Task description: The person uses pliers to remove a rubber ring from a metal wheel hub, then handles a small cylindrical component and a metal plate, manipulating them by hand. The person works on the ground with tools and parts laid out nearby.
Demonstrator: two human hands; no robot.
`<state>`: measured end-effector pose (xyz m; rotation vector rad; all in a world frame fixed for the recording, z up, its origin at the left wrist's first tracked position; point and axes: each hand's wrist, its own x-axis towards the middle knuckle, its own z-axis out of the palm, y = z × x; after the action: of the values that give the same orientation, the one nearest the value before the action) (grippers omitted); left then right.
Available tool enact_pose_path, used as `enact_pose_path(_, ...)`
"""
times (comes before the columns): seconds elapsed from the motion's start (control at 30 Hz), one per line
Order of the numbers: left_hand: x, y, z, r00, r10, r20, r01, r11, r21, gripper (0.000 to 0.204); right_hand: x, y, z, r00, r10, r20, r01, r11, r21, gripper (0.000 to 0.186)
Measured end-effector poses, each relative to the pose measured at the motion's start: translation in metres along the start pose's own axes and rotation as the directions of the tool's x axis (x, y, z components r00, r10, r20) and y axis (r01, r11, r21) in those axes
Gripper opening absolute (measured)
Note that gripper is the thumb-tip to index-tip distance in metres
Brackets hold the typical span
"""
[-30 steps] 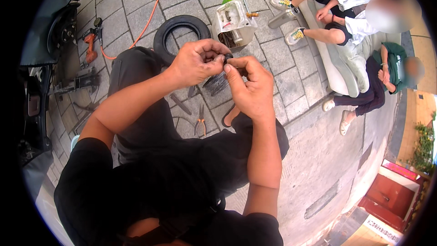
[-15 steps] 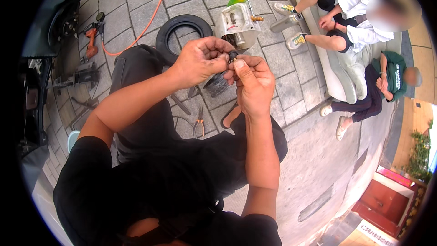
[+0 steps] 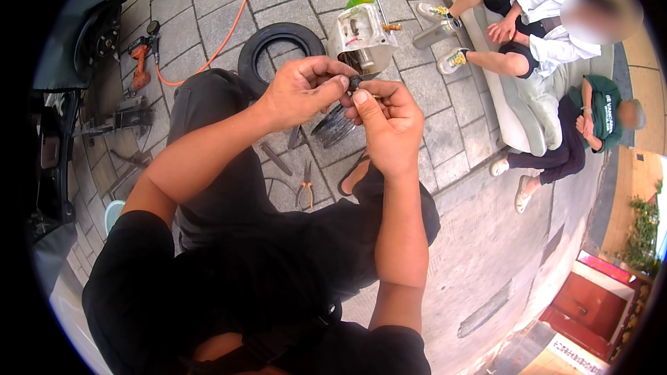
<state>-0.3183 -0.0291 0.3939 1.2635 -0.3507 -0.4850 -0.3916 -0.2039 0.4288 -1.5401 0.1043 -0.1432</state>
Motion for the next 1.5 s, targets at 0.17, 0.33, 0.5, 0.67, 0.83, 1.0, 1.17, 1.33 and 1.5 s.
enact_pose_path(0.17, 0.007, -0.013, -0.008, 0.979, 0.199, 0.054, -0.205, 0.961, 0.185, 0.02, -0.006, -0.002, 0.001, 0.997, -0.08, 0.023, 0.083, 0.961, -0.264, 0.014)
enact_pose_path(0.33, 0.009, -0.01, -0.014, 0.909, 0.395, 0.134, -0.413, 0.805, 0.425, 0.013, -0.007, -0.002, -0.004, 0.975, -0.193, 0.109, 0.221, 0.848, -0.481, 0.009)
enact_pose_path(0.5, 0.01, -0.006, -0.017, 0.858, 0.468, 0.21, -0.503, 0.689, 0.522, 0.014, -0.008, -0.012, -0.003, 0.947, -0.237, 0.216, 0.321, 0.738, -0.593, 0.01)
enact_pose_path(0.67, 0.006, -0.013, -0.012, 0.918, 0.368, 0.147, -0.395, 0.818, 0.419, 0.013, -0.007, -0.011, -0.001, 0.927, -0.284, 0.244, 0.374, 0.707, -0.6, 0.011)
enact_pose_path(0.83, 0.0, -0.009, -0.005, 0.997, 0.044, 0.061, -0.055, 0.981, 0.187, 0.015, -0.008, -0.004, -0.001, 0.945, -0.274, 0.18, 0.328, 0.801, -0.501, 0.012)
enact_pose_path(1.0, -0.001, 0.003, -0.005, 0.996, -0.073, 0.045, 0.066, 0.987, 0.143, 0.019, -0.011, 0.001, 0.005, 0.999, -0.05, 0.014, 0.051, 0.976, -0.214, 0.012)
enact_pose_path(1.17, 0.0, -0.002, -0.007, 0.998, -0.06, 0.037, 0.059, 0.998, 0.001, 0.021, -0.002, 0.007, 0.004, 1.0, 0.001, 0.02, -0.003, 0.992, 0.125, 0.016)
enact_pose_path(1.33, 0.002, -0.001, -0.004, 0.998, 0.024, 0.057, -0.016, 0.989, -0.146, 0.024, 0.003, 0.01, 0.007, 0.999, 0.052, -0.002, -0.047, 0.916, 0.398, 0.019)
enact_pose_path(1.5, -0.003, 0.004, -0.002, 0.998, -0.052, 0.032, 0.055, 0.994, -0.094, 0.025, 0.007, 0.005, 0.01, 0.992, 0.125, -0.033, -0.097, 0.886, 0.453, 0.019)
